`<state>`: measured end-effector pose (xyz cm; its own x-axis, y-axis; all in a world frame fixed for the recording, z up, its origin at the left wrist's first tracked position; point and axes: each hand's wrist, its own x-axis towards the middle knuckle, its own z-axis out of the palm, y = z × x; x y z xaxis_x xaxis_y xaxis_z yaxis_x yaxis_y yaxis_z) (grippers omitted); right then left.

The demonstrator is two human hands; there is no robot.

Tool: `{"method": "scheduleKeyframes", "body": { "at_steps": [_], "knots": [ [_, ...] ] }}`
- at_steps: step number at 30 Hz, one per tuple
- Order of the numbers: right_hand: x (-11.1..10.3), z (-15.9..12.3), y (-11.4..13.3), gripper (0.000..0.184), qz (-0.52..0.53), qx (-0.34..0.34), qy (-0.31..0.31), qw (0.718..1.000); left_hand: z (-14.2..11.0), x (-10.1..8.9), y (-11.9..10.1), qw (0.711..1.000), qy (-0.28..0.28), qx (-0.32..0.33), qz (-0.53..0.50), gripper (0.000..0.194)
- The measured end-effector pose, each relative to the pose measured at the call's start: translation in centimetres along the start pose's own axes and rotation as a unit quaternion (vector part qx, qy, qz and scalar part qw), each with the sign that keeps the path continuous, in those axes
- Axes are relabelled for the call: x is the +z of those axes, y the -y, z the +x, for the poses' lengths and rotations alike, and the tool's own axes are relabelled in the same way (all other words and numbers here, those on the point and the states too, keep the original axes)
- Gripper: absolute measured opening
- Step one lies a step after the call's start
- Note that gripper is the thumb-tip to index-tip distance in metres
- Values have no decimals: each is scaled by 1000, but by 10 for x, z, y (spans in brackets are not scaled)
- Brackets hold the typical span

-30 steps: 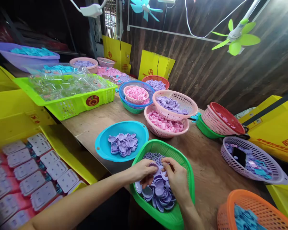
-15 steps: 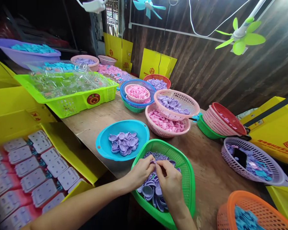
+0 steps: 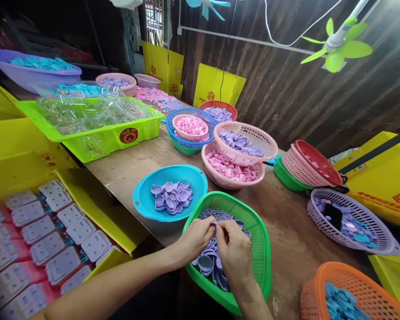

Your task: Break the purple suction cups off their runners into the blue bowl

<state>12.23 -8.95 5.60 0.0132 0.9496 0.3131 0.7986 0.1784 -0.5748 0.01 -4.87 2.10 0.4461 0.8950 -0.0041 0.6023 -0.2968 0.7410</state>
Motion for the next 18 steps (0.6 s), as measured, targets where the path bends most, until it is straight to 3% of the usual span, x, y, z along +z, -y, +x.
{"method": "scheduleKeyframes", "body": {
  "at_steps": [6, 11, 18],
  "knots": [
    [0, 0, -1, 17, -9, 0, -8, 1000, 0, 1, 2, 1000, -15, 26, -6, 26],
    [2, 1, -2, 17, -20, -14, 5, 1000, 1, -1, 1, 999, -9, 14, 47, 26],
    [7, 3, 6, 21, -148, -27, 16, 988, 1, -1, -9, 988, 9, -3, 156, 19]
  ]
}}
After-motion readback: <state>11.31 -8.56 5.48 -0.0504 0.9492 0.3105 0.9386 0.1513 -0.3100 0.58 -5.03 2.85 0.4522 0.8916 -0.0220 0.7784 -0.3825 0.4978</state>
